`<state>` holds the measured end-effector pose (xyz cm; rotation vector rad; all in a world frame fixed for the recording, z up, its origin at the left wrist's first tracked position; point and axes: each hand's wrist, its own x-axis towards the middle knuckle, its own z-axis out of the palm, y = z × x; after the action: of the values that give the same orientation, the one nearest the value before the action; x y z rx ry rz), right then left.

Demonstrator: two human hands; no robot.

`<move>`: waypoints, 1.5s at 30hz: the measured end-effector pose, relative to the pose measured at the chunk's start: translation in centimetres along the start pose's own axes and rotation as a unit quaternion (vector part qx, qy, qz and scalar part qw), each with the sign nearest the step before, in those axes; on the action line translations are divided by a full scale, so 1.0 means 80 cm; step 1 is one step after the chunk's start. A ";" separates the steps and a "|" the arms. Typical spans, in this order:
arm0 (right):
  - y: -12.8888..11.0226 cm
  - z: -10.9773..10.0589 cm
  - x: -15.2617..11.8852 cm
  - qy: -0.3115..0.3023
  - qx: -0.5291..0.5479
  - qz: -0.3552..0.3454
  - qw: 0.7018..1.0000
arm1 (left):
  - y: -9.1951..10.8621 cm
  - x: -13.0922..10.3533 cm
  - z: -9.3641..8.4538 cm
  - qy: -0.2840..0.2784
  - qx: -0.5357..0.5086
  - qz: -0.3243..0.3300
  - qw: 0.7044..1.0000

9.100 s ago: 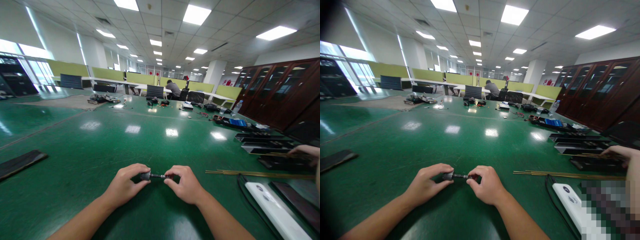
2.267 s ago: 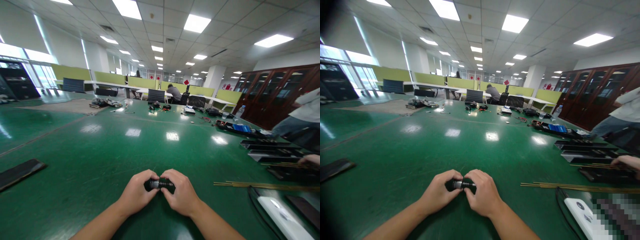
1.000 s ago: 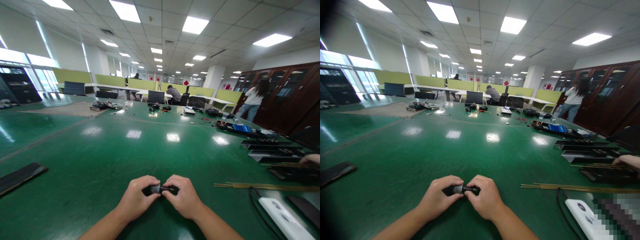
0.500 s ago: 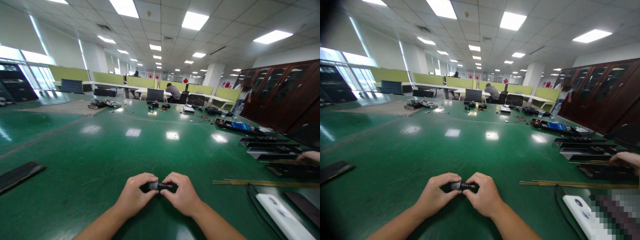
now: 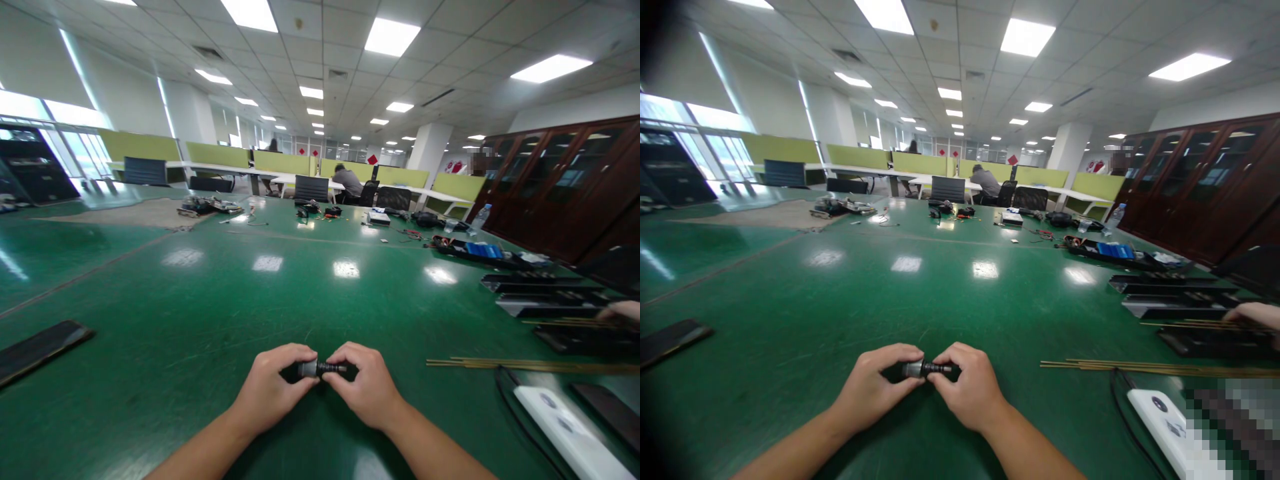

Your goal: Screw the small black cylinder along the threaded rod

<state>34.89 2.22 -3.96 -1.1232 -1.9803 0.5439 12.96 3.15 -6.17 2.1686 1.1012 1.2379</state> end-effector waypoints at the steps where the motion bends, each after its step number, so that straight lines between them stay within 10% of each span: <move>1: -0.001 0.000 0.000 0.003 0.000 0.000 1.000 | 0.000 0.000 0.000 0.003 0.001 0.002 1.000; 45: -0.003 -0.007 0.001 -0.012 -0.021 0.019 1.000 | -0.006 0.004 -0.005 0.009 0.002 0.034 0.999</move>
<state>35.20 2.15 -3.47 -1.1872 -2.0043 0.5396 12.50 3.67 -6.15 2.2198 1.0461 1.2866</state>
